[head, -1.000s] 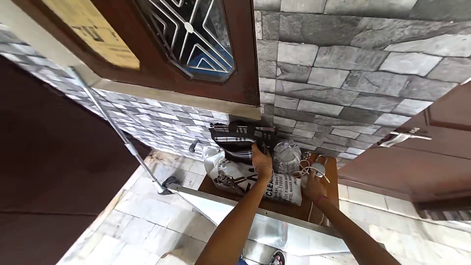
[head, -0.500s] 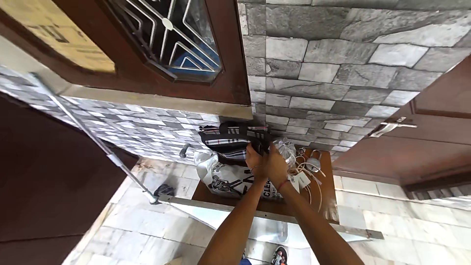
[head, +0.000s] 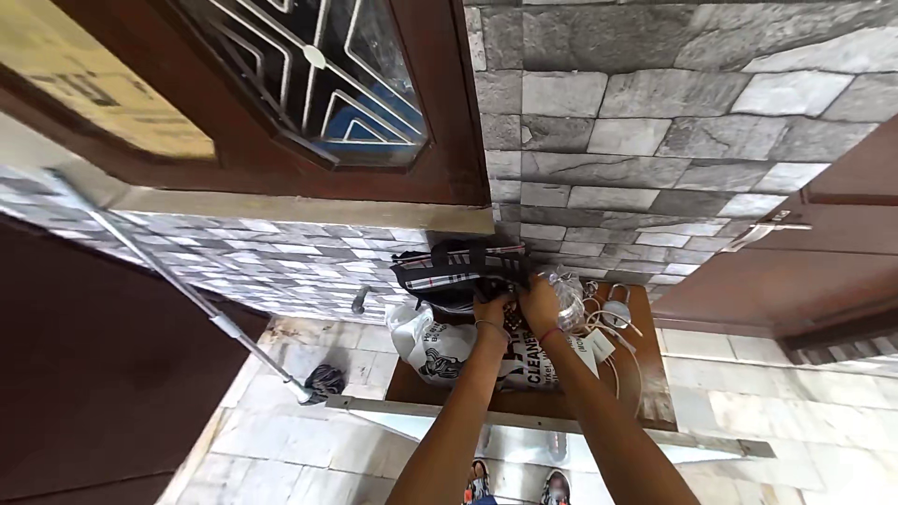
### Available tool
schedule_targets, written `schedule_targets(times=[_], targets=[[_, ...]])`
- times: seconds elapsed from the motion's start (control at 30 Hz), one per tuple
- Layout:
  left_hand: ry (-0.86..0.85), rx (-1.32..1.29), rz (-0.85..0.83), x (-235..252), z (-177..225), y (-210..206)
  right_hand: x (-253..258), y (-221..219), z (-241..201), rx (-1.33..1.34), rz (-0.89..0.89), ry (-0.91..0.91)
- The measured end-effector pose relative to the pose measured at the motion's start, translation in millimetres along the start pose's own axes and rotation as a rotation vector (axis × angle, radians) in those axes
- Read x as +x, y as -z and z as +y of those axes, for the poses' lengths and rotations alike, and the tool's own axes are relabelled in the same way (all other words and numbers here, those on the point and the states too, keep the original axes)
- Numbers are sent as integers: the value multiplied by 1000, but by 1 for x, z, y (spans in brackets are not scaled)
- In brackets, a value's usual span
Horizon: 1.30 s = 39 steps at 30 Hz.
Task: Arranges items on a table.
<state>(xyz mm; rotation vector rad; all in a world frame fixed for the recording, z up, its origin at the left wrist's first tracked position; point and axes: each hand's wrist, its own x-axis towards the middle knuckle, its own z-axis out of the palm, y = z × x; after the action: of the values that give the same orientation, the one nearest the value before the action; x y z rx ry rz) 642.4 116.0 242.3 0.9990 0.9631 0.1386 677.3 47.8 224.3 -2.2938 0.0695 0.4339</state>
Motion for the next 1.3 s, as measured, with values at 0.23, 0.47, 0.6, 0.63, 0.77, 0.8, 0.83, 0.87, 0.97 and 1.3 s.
schedule_targets(times=[0.23, 0.47, 0.6, 0.63, 0.77, 0.8, 0.83, 0.87, 0.97, 1.3], targets=[[91, -67, 63, 17, -4, -5, -10, -3, -6, -32, 37, -15], [37, -103, 167, 13, 10, 13, -14, -3, -8, -25, 50, -26], [1, -93, 173, 19, 19, 33, -15, -1, -11, -25, 36, -25], [17, -84, 175, 19, 24, 37, -16, 0, -12, -20, 33, -23], [-39, -84, 224, 24, 35, 59, -18, 5, -11, -12, 37, -6], [-70, -75, 241, 28, 37, 67, -16, 7, -9, -12, 31, -12], [-92, -73, 241, 33, 40, 75, -15, 9, -6, -11, 26, -14], [-107, -73, 249, 38, 43, 83, -15, 11, -4, -14, 26, -9], [-143, -102, 243, 61, 57, 113, -16, 12, 2, -30, 25, 9], [-134, -172, 197, 69, 58, 132, -27, 74, 34, -19, -128, 295]])
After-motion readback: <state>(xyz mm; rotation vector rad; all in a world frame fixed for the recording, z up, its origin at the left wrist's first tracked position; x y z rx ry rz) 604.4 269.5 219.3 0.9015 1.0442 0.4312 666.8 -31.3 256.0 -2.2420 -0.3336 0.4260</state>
